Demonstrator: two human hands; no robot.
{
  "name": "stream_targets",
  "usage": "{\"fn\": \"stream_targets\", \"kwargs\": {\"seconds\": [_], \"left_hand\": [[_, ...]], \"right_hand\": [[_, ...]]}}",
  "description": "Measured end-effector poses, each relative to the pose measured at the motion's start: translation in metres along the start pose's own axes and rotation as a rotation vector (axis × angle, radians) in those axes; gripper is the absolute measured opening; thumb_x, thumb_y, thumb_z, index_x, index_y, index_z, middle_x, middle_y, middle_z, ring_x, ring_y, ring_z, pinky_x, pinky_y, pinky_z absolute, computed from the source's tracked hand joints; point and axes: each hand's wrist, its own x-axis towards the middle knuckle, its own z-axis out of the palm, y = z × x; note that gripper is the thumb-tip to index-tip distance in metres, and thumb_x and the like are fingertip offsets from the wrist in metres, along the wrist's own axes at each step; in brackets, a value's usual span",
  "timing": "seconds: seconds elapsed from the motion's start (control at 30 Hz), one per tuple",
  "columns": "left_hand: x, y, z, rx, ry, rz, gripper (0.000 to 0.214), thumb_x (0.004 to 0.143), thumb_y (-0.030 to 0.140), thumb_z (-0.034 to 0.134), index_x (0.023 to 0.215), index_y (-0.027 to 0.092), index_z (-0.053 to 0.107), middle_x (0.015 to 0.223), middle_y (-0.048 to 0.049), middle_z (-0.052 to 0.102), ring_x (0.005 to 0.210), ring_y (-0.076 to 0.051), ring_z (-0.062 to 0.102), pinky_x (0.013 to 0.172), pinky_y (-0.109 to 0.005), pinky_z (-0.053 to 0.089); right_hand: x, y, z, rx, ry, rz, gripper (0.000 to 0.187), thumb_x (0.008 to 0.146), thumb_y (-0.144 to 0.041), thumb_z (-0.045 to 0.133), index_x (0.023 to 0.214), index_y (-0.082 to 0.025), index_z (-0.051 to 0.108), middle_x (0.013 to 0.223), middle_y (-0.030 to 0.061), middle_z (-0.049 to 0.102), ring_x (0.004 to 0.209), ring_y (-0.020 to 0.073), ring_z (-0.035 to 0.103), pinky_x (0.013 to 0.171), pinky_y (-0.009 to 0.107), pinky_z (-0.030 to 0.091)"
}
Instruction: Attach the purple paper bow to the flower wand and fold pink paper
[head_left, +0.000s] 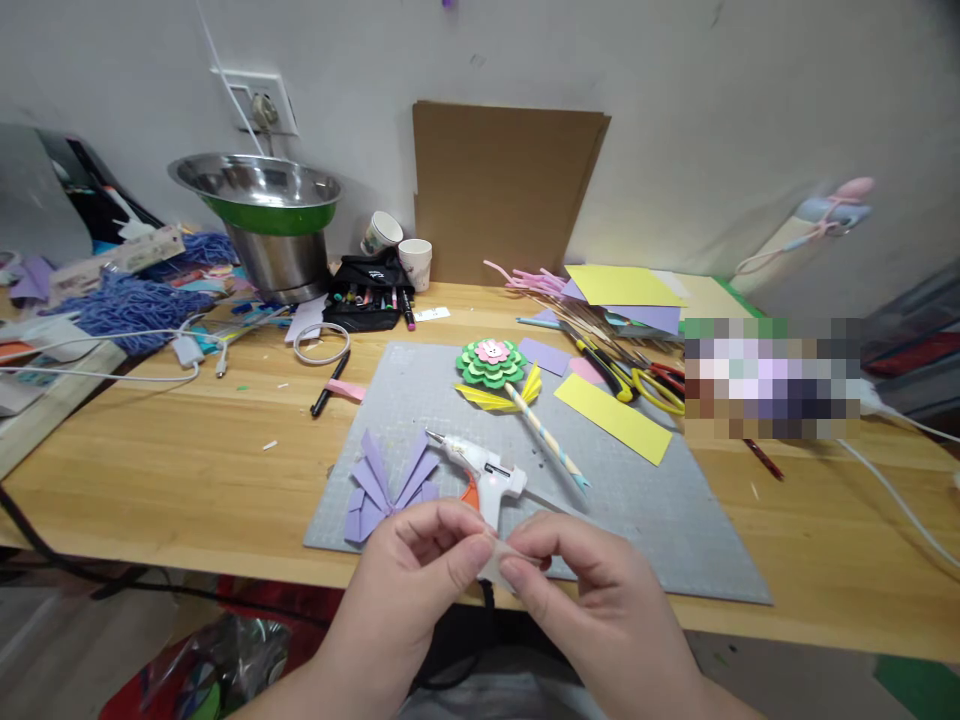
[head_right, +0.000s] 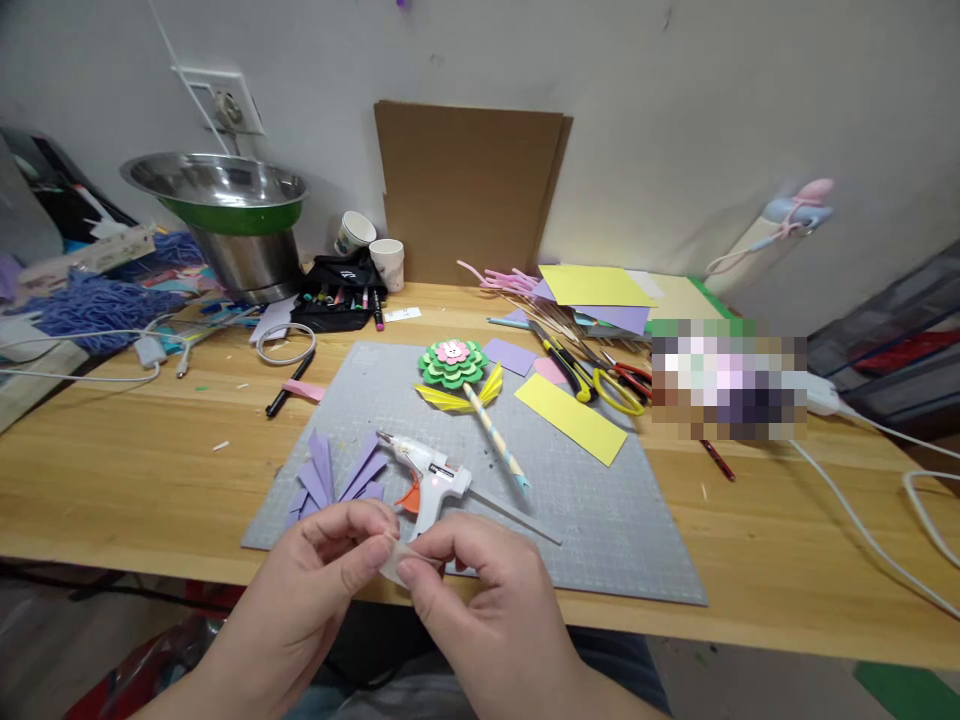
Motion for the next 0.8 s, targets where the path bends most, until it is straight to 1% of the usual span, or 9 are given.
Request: {"fn": "stream_targets", "kwargs": {"seconds": [0.1,0.23,0.43,0.53,0.6,0.67,0.73,0.8], "left_hand": [[0.000,0.001,0.003,-0.027,0.021,-0.006,0.013,0.064,0.026,0.082,0.061,0.019,0.071,0.065,0.0029,0.064,0.066,-0.010,0.055,0.065,-0.019,0.043],[0.000,0.000,0.005,-0.045,0.016,0.003,0.013,0.066,0.026,0.081,0.062,0.018,0.071,0.065,0.0026,0.064,0.066,-0.010,0.056,0.066,-0.018,0.044],[-0.002,-0.002,0.005,-0.065,0.036,0.005,0.015,0.064,0.027,0.082,0.062,0.018,0.071,0.065,0.0026,0.065,0.066,-0.010,0.056,0.065,-0.018,0.045],[-0.001,-0.002,0.004,-0.056,0.045,0.000,0.014,0.064,0.028,0.083,0.066,0.019,0.072,0.068,0.0023,0.066,0.068,-0.010,0.057,0.067,-0.018,0.046],[0.000,-0.001,0.001,-0.019,0.009,-0.030,0.015,0.065,0.029,0.082,0.072,0.020,0.073,0.070,0.0017,0.067,0.069,-0.012,0.059,0.067,-0.021,0.047],[0.000,0.001,-0.001,0.042,-0.072,-0.066,0.017,0.066,0.032,0.081,0.074,0.019,0.073,0.071,0.0002,0.067,0.069,-0.014,0.060,0.067,-0.023,0.048],[-0.001,0.004,-0.002,0.108,-0.119,-0.069,0.018,0.068,0.033,0.079,0.069,0.017,0.072,0.067,-0.0008,0.066,0.067,-0.014,0.059,0.065,-0.024,0.047],[-0.002,0.006,-0.001,0.151,-0.100,-0.038,0.018,0.069,0.032,0.078,0.063,0.016,0.070,0.064,-0.0005,0.064,0.065,-0.013,0.057,0.063,-0.023,0.046]], "right_hand": [[0.002,-0.004,0.000,0.007,-0.003,-0.026,0.013,0.080,-0.018,0.061,0.067,-0.019,0.060,0.062,-0.0027,0.061,0.059,0.0122,0.056,0.059,0.022,0.045],[0.004,-0.006,0.001,-0.002,0.016,-0.069,0.014,0.079,-0.016,0.060,0.065,-0.019,0.057,0.061,-0.0033,0.060,0.057,0.0114,0.055,0.057,0.021,0.045],[0.000,0.001,0.005,-0.004,0.037,-0.061,0.016,0.080,-0.017,0.059,0.064,-0.020,0.054,0.060,-0.0043,0.057,0.056,0.0110,0.053,0.055,0.021,0.042],[0.000,0.004,0.004,0.002,0.043,-0.064,0.017,0.080,-0.017,0.059,0.064,-0.020,0.053,0.060,-0.0048,0.055,0.056,0.0109,0.052,0.055,0.021,0.041],[-0.001,0.004,0.003,-0.006,0.039,-0.053,0.016,0.080,-0.017,0.059,0.065,-0.020,0.054,0.060,-0.0046,0.055,0.056,0.0110,0.052,0.056,0.021,0.042],[-0.001,0.003,0.001,-0.018,0.025,-0.041,0.015,0.080,-0.017,0.059,0.065,-0.020,0.054,0.061,-0.0043,0.056,0.057,0.0112,0.052,0.056,0.021,0.042],[-0.001,0.002,0.000,-0.026,0.007,-0.034,0.015,0.080,-0.018,0.059,0.066,-0.020,0.055,0.061,-0.0040,0.056,0.057,0.0114,0.052,0.055,0.022,0.042],[-0.001,0.000,-0.001,-0.028,-0.006,-0.032,0.016,0.081,-0.019,0.059,0.065,-0.020,0.054,0.061,-0.0037,0.056,0.057,0.0117,0.052,0.055,0.022,0.042]]}}
